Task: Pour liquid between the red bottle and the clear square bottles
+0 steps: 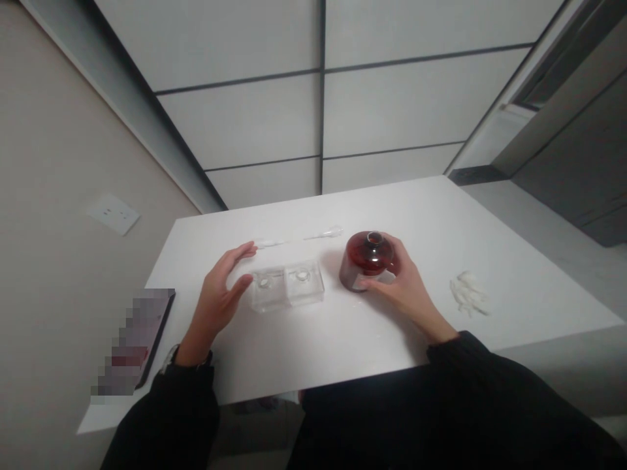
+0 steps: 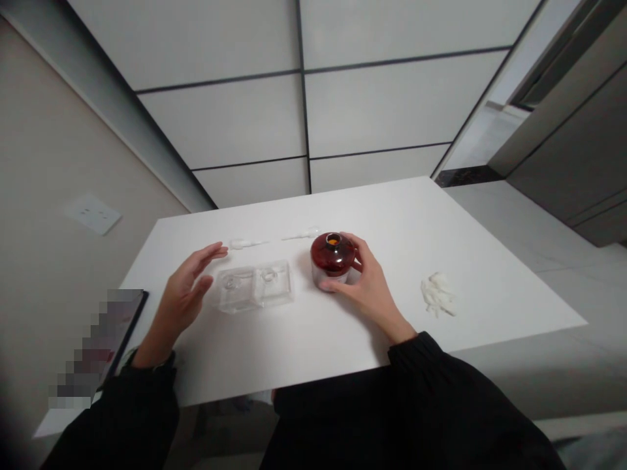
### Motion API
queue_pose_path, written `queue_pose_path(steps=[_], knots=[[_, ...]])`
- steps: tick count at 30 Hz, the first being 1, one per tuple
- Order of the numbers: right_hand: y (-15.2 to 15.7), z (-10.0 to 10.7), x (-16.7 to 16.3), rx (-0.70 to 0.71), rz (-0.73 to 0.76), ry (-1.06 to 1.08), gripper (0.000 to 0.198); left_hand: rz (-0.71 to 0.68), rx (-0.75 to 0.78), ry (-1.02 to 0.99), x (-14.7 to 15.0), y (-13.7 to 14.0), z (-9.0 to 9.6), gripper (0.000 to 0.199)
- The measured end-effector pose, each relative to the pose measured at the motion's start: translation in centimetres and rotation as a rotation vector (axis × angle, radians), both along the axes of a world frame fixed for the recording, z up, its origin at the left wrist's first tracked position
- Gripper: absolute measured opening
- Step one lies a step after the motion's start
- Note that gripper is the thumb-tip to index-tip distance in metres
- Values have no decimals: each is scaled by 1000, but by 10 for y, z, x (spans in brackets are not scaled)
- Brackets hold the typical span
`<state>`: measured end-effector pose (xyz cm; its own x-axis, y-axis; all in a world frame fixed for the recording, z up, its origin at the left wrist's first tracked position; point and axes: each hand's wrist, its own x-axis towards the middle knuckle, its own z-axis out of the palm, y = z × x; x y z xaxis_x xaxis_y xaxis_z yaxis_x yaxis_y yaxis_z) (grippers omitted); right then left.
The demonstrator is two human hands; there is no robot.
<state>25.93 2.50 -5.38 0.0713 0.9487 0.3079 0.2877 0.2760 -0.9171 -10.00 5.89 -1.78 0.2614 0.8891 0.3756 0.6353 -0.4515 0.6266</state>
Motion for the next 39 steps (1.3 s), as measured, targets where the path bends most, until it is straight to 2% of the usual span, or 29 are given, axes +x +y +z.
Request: queue_pose_path(steps=[2, 6, 8, 11, 14, 16, 19, 22, 24, 27, 30, 34, 39], knots=[[-3, -2, 7, 52, 3, -18, 96, 10, -8, -88, -1, 1, -7, 81], [3, 2, 34, 91, -123, -169, 53, 42, -58, -241, -2, 3, -15, 76], [14, 7, 47, 72, -128, -271, 42, 69, -82, -297, -2, 4, -17, 76], [35, 14, 56, 60, -6, -411, 43, 120, -108, -357, 0, 6, -16, 78], [53, 16, 51, 60, 161, -523, 48, 153, -108, -383, 2, 8, -15, 79], [59, 14, 46, 48, 230, -569, 41, 170, -108, -383, 3, 8, -15, 79], [60, 11, 46, 35, 237, -589, 27, 202, -112, -375, 4, 7, -14, 76], [54, 17, 54, 44, 190, -536, 18, 218, -113, -365, 5, 5, -12, 75], [46, 30, 57, 67, 121, -462, 15, 221, -113, -363, 6, 5, -11, 75], [31, 56, 48, 154, 28, -138, 26, 219, -116, -336, 5, 4, -11, 73], [16, 72, 23, 237, 17, 211, 27, 215, -119, -273, 3, 5, -14, 73], [8, 67, -5, 237, -28, 299, 21, 214, -120, -244, 2, 5, -15, 75], [12, 54, -11, 255, -52, 324, 18, 208, -111, -215, 4, 2, -12, 72]])
